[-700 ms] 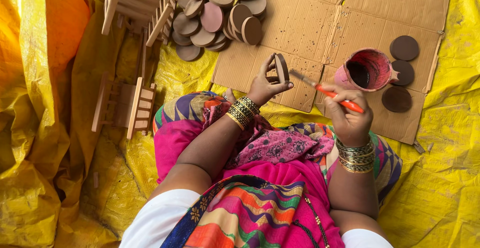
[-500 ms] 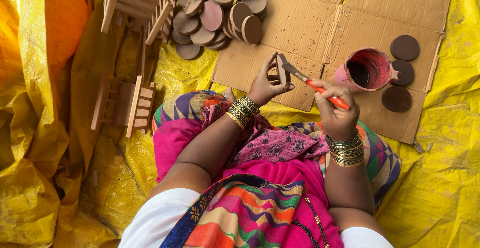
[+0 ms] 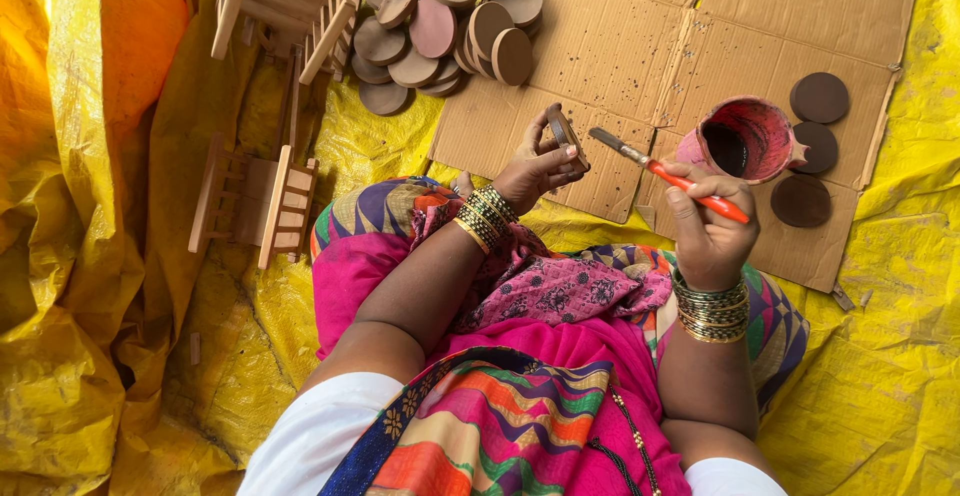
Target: The person sits on a tarp-covered floor and paints round wooden discs with a dark coating using a paintbrush. They dip the brush into a container of dark liquid, brush the coating onto one disc face, then set the finished disc aside and pick up the next unpainted disc from a pile.
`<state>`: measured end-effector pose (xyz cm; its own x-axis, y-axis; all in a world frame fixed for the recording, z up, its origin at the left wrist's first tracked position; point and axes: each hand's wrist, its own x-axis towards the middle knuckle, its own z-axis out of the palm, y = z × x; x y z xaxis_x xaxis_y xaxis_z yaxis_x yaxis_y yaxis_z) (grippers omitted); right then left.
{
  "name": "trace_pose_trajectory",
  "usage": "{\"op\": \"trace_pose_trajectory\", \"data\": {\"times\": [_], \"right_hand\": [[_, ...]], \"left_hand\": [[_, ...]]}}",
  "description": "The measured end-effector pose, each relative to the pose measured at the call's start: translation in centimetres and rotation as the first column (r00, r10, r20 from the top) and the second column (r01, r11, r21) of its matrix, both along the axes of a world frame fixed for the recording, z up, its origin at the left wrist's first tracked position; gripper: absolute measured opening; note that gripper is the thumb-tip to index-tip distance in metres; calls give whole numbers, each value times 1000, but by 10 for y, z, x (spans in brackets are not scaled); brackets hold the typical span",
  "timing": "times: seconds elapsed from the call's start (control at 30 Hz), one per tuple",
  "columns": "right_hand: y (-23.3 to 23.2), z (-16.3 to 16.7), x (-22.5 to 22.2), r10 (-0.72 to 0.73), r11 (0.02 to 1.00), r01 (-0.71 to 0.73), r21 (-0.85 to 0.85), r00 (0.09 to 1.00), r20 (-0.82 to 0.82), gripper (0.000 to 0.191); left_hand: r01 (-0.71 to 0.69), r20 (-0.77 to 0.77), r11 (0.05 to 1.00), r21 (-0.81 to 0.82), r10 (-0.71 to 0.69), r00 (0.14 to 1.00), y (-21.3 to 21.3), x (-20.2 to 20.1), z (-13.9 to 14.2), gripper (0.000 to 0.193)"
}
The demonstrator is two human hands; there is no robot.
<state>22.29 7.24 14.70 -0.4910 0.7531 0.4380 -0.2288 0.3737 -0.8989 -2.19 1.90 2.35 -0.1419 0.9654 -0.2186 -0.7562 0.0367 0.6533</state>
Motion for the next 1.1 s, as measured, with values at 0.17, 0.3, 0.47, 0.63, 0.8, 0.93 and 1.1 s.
{"op": "trace_pose_trajectory", "data": {"times": [0.17,0.3,0.47,0.63,0.8,0.93,1.1], "right_hand": [[14,2,-7,5,998,-7,57,999,36,21],[25,4,-8,18,1000,-18,23,1000,7,19],[36,4,-12,37,999,-37,21,999,16,19],[39,6,-14,59,998,-59,-1,998,8,20],[35,7,-17,136,989,-133,-65,989,56,20],[26,3,-26,153,988,-153,-6,985,75,19],[26,6,-23,173,976,-194,102,967,185,16]], "left_hand": [[22,33,999,23,-23,999,15,-4,5,86],[47,110,999,14,-48,993,31,-4,4,76],[62,207,997,-38,-53,977,43,-7,-1,83],[64,173,998,-21,-60,983,48,-11,-2,71],[20,87,995,-96,-11,996,49,-15,5,77],[-41,-6,986,-164,40,999,48,-14,12,92],[-95,-49,971,-218,86,995,46,-12,15,100]]}}
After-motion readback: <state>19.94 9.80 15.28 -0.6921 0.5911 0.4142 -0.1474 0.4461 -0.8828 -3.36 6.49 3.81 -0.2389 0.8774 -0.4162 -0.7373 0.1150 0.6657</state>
